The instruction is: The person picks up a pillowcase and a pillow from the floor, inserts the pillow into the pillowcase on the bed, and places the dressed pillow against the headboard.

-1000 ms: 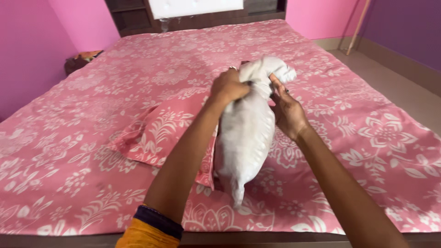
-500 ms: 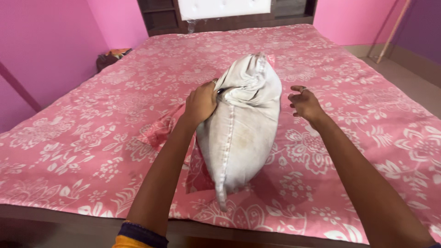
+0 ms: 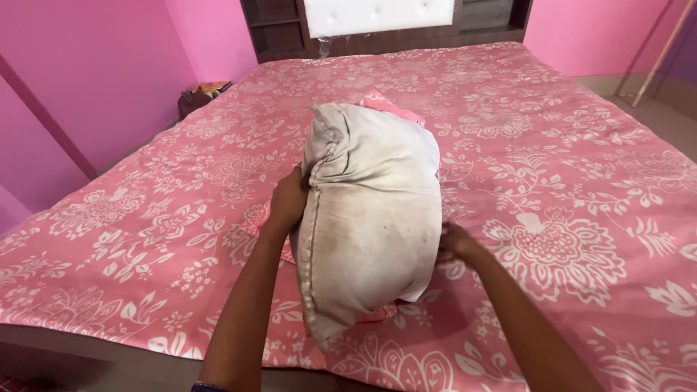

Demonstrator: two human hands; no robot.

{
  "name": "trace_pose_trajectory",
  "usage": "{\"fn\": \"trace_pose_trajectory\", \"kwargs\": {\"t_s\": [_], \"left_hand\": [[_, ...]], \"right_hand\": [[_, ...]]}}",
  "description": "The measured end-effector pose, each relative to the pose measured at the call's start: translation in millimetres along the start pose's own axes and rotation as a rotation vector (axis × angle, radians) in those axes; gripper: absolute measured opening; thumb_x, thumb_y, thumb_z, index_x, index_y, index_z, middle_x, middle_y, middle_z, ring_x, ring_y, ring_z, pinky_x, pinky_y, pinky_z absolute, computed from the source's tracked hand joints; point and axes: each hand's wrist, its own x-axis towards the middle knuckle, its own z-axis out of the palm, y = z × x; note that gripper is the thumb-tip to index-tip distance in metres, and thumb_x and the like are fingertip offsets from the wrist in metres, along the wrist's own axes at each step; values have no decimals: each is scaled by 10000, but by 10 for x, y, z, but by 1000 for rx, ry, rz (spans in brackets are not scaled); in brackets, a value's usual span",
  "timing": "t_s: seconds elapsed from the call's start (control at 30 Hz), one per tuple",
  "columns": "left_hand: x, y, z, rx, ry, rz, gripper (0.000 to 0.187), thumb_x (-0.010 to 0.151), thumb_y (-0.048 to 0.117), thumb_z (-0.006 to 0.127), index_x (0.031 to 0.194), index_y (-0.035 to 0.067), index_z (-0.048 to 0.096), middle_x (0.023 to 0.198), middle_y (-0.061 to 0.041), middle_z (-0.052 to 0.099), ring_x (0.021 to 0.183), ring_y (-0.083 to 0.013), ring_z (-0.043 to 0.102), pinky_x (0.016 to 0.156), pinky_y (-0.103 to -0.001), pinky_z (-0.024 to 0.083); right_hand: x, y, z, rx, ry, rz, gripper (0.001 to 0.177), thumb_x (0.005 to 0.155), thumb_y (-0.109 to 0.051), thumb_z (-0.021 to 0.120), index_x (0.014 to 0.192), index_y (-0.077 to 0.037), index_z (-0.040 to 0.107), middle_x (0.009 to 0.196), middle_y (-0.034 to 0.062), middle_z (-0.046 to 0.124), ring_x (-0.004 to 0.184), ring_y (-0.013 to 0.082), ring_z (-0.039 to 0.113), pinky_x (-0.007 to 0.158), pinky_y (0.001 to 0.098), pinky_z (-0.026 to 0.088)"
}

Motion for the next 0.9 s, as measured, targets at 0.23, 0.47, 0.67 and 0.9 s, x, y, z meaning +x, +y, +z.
{"fn": "trace_pose_trajectory", "kwargs": {"t_s": [0.23, 0.47, 0.67, 0.9], "left_hand": [[215, -492, 161, -100, 129, -47, 299, 959, 274, 579, 1114, 19, 573, 1073, -263, 696, 1032, -497, 633, 837, -583, 483], [340, -69, -130, -167, 295, -240, 358, 949, 339, 589, 1188, 73, 583, 1059, -257, 710, 1008, -489, 646, 838, -568, 488], [800, 598, -286, -744, 522, -18, 378, 1071, 295, 457, 1272, 24, 629, 1112, -170, 738, 992, -323, 674, 847, -444, 519], [566, 1373, 220, -1576, 298, 19, 425, 1119, 293, 415, 1278, -18, 657, 1069, -66, 682, 950, -185, 604, 839, -360, 508]], "right_hand": [[-54, 86, 242, 189, -38, -238, 357, 949, -189, 616, 1282, -60, 603, 948, 47, 730, 735, 144, 688, 645, 319, 589], [941, -216, 179, 302, 582, -399, 280, 1014, -243, 540, 1010, 19, 636, 856, 144, 681, 716, 221, 607, 608, 395, 470], [1171, -1723, -970, -48, 1227, -746, 365, 1028, -266, 568, 1074, 93, 621, 1057, 333, 649, 950, 469, 603, 865, 548, 482], [-443, -3032, -1763, -230, 1153, -1581, 258, 1187, -91, 370, 987, 50, 451, 860, 134, 497, 776, 223, 478, 737, 432, 439]]}}
